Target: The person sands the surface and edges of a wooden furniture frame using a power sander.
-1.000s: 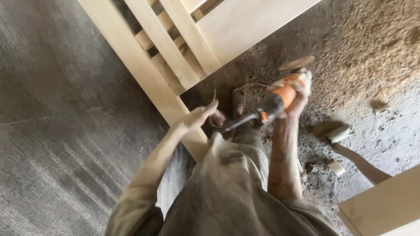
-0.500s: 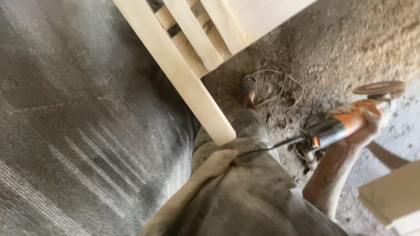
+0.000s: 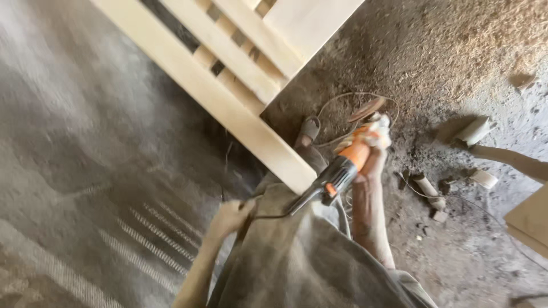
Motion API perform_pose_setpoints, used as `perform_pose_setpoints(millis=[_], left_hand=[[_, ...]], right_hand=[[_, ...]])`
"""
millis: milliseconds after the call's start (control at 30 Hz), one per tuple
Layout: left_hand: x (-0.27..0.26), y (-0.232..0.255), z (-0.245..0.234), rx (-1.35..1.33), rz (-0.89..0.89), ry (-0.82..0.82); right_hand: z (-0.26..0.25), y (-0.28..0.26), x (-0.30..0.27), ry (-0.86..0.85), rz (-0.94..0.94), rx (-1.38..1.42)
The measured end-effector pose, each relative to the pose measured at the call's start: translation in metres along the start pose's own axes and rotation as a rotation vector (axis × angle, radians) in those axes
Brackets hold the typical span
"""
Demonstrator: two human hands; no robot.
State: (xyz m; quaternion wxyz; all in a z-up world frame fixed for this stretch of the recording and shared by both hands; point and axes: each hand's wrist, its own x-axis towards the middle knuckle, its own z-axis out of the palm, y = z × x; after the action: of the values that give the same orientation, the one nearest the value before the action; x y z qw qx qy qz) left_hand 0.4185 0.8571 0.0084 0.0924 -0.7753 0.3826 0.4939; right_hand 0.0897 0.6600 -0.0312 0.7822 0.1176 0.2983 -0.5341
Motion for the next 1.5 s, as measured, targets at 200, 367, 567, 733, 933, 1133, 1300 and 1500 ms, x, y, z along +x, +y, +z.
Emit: perform_pose_setpoints(millis=[200, 367, 567, 733, 933, 1133, 1300, 1500], left_hand=[[0.032, -0.031, 0.010, -0.253, -0.039, -0.001], [0.070, 0.048, -0.063, -1.460, 0.085, -0.832], [0.065, 0.156, -0.139, -0.780, -0.325, -0.842], [0.088, 0.158, -0.145, -0.689, -0.311, -1.002], [0.115, 0.143, -0.134, -0.701, -0.368, -1.086], [0.126, 0.138, -0.126, -0.692, -0.233, -1.043], [0.116, 0.136, -0.130, -0.659, -0.287, -0.967], [0.117, 0.137, -0.122, -0.669, -0.231, -0.920]], right_hand=[[0.017, 0.054, 0.041, 0.219, 0.296, 0.260], [0.040, 0.106, 0.054, 0.215, 0.340, 0.240], [0.053, 0.159, 0.062, 0.324, 0.275, 0.169], [0.054, 0.177, 0.065, 0.349, 0.256, 0.227], [0.054, 0.186, 0.066, 0.291, 0.209, 0.091], [0.057, 0.194, 0.076, 0.235, 0.186, 0.132], [0.036, 0.202, 0.076, 0.218, 0.270, 0.234], [0.019, 0.200, 0.087, 0.169, 0.268, 0.191]])
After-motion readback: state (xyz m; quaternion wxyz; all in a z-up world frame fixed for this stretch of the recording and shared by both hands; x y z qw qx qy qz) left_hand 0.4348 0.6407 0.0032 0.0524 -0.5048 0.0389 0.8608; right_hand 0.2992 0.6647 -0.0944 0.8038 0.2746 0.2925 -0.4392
